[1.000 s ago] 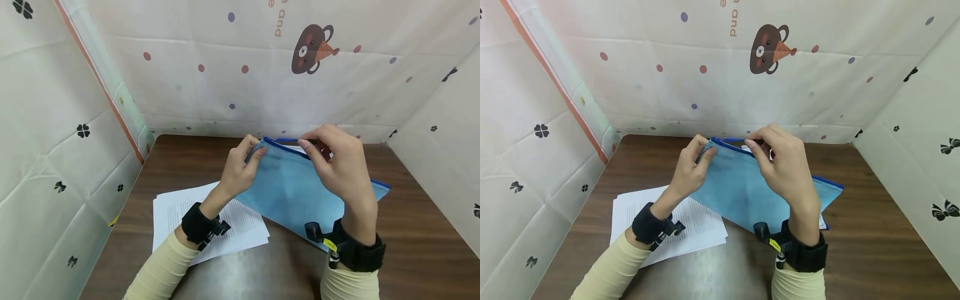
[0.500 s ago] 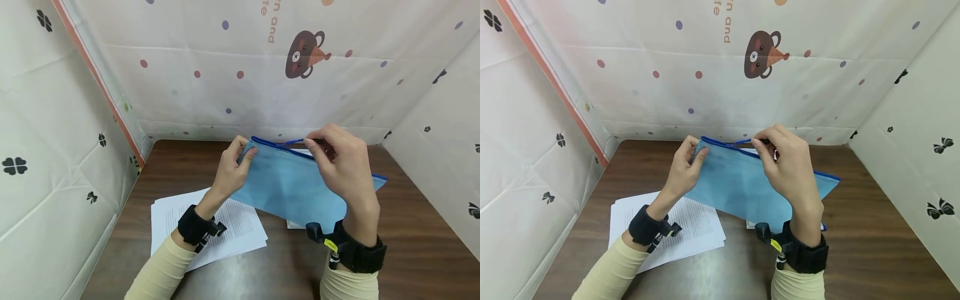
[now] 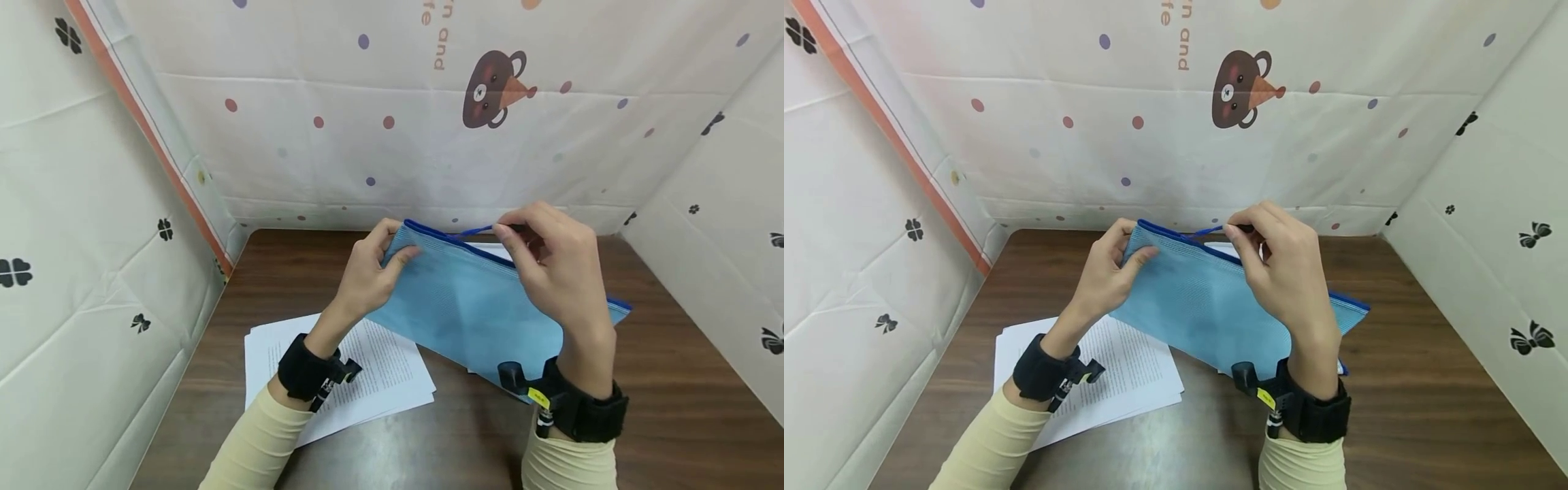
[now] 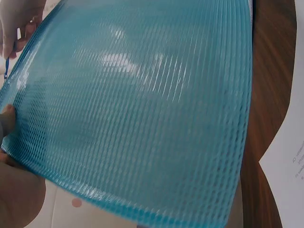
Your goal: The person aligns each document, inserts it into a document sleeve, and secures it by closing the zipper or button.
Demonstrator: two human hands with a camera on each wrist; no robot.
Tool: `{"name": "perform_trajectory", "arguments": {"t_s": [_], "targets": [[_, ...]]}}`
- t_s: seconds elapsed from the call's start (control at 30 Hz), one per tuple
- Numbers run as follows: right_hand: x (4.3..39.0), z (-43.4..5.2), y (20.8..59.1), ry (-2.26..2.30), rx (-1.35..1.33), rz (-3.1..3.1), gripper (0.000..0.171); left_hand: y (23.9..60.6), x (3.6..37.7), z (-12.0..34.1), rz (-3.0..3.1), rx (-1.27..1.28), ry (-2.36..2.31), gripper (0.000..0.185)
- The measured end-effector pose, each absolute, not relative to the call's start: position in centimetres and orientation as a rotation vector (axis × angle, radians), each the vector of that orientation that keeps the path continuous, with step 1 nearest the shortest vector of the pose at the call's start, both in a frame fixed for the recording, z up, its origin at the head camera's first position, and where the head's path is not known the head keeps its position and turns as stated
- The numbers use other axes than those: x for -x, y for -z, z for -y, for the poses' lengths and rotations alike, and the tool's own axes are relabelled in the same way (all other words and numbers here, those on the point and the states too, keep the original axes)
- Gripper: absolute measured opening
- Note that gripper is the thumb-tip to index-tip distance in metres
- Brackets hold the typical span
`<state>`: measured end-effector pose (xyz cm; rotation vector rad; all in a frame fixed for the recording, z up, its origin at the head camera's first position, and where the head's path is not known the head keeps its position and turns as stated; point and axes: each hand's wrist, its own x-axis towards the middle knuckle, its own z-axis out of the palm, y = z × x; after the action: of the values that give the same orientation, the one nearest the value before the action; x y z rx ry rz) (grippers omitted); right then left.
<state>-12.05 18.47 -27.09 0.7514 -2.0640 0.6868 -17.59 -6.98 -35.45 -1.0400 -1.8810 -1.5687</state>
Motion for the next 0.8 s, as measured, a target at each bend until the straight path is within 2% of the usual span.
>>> {"name": "perform_trajectory", "arguments": {"t_s": [0.8], "targets": [[12.06,-19.32,26.95,-0.689,-0.674,2.083,0.011,35.38,17.70,7.72,1.751,0.953,1.640,0.019]]}}
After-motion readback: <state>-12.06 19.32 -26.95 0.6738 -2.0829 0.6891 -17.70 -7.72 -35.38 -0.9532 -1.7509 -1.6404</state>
